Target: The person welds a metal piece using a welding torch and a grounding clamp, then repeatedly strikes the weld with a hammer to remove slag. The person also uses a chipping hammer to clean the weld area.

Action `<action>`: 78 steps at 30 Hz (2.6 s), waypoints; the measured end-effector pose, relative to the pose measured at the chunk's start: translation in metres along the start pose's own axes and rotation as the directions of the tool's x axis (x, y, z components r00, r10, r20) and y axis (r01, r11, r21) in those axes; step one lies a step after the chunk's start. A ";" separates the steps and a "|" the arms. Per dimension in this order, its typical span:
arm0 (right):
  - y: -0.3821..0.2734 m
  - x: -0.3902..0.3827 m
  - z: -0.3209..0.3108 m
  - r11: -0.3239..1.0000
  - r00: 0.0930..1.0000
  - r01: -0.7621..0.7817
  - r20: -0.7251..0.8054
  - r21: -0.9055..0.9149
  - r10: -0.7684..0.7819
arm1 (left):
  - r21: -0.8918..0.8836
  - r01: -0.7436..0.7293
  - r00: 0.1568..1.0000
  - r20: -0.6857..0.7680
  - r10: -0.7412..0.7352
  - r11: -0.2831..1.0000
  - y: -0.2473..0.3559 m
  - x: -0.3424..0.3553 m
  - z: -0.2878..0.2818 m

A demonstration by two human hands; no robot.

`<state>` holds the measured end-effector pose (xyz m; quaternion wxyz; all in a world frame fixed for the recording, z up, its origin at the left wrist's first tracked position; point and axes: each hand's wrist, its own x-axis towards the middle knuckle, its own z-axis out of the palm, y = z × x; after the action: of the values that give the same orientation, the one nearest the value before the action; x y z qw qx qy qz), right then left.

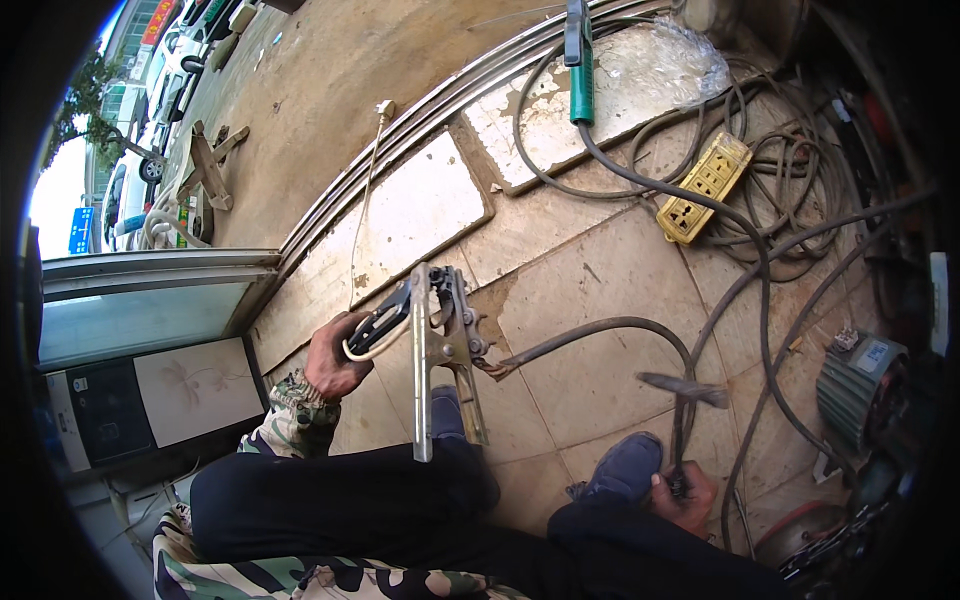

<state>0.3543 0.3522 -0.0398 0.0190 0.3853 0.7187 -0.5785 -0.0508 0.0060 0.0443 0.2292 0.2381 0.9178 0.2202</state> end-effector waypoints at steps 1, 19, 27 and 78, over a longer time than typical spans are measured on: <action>-0.014 0.003 -0.005 0.998 1.000 -0.010 0.006 0.055 0.009 | -0.038 -0.031 0.999 -0.043 0.029 0.999 -0.001 0.000 0.003; -0.182 0.076 0.014 0.908 0.895 -0.068 0.427 0.413 -0.128 | -0.239 0.210 0.692 0.722 0.028 0.948 -0.049 0.058 -0.036; -0.190 0.083 0.017 0.932 0.903 -0.046 0.413 0.360 -0.115 | -0.394 0.584 0.516 0.855 0.050 0.710 -0.044 0.062 -0.011; -0.183 0.100 0.015 0.975 0.908 0.107 0.380 0.193 -0.175 | -0.326 0.384 0.610 0.792 0.028 0.864 -0.024 0.034 0.002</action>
<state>0.1725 0.3865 0.0579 0.0889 0.2079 0.6748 -0.7025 -0.0841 0.0060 0.0197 0.6721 0.1510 0.6669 0.2843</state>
